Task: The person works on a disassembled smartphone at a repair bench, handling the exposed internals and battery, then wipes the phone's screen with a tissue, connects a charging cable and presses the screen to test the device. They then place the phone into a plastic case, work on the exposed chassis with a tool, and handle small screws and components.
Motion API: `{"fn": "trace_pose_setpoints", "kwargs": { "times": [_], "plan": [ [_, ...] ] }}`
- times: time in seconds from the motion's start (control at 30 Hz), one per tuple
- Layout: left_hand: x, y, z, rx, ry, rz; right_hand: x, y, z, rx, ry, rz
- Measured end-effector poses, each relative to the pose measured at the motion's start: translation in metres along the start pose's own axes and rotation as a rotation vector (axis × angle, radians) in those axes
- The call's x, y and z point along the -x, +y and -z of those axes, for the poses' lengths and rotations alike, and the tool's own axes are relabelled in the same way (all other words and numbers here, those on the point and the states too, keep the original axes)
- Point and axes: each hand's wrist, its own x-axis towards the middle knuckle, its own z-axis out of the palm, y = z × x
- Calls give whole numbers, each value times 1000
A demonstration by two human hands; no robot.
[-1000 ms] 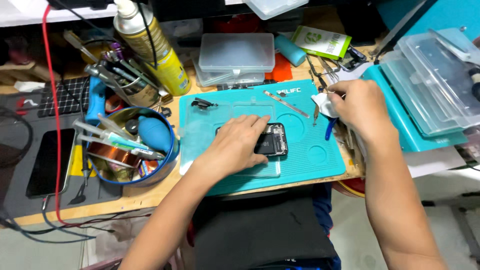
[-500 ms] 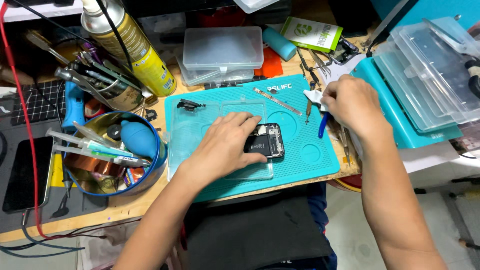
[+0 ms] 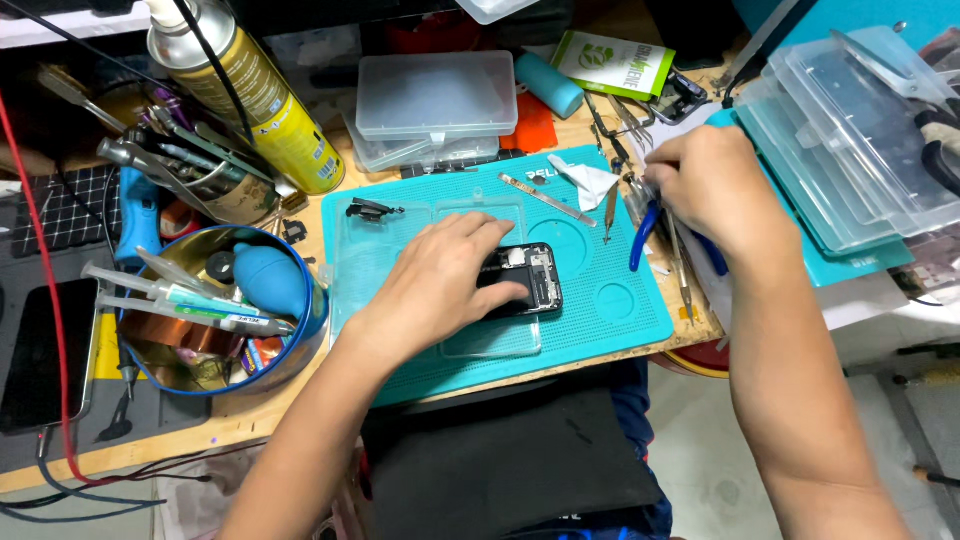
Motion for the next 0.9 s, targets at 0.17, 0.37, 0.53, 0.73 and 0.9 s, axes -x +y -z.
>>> {"fn": "trace_pose_setpoints", "kwargs": {
  "times": [0.17, 0.37, 0.53, 0.73, 0.9],
  "plan": [
    [-27, 4, -21, 72, 15, -112, 15, 17, -16, 161, -63, -125],
    [-101, -2, -88, -42, -77, -144, 41, 30, -33, 91, 66, -166],
    [-167, -21, -148, -213, -13, -191, 49, 35, -37, 63, 113, -166],
    [-197, -36, -185, -206, -76, -173, 51, 31, -40, -1, 331, -42],
    [-204, -44, -186, -218, -88, -186, 55, 20, -43, 5, 223, -137]
  ]
}}
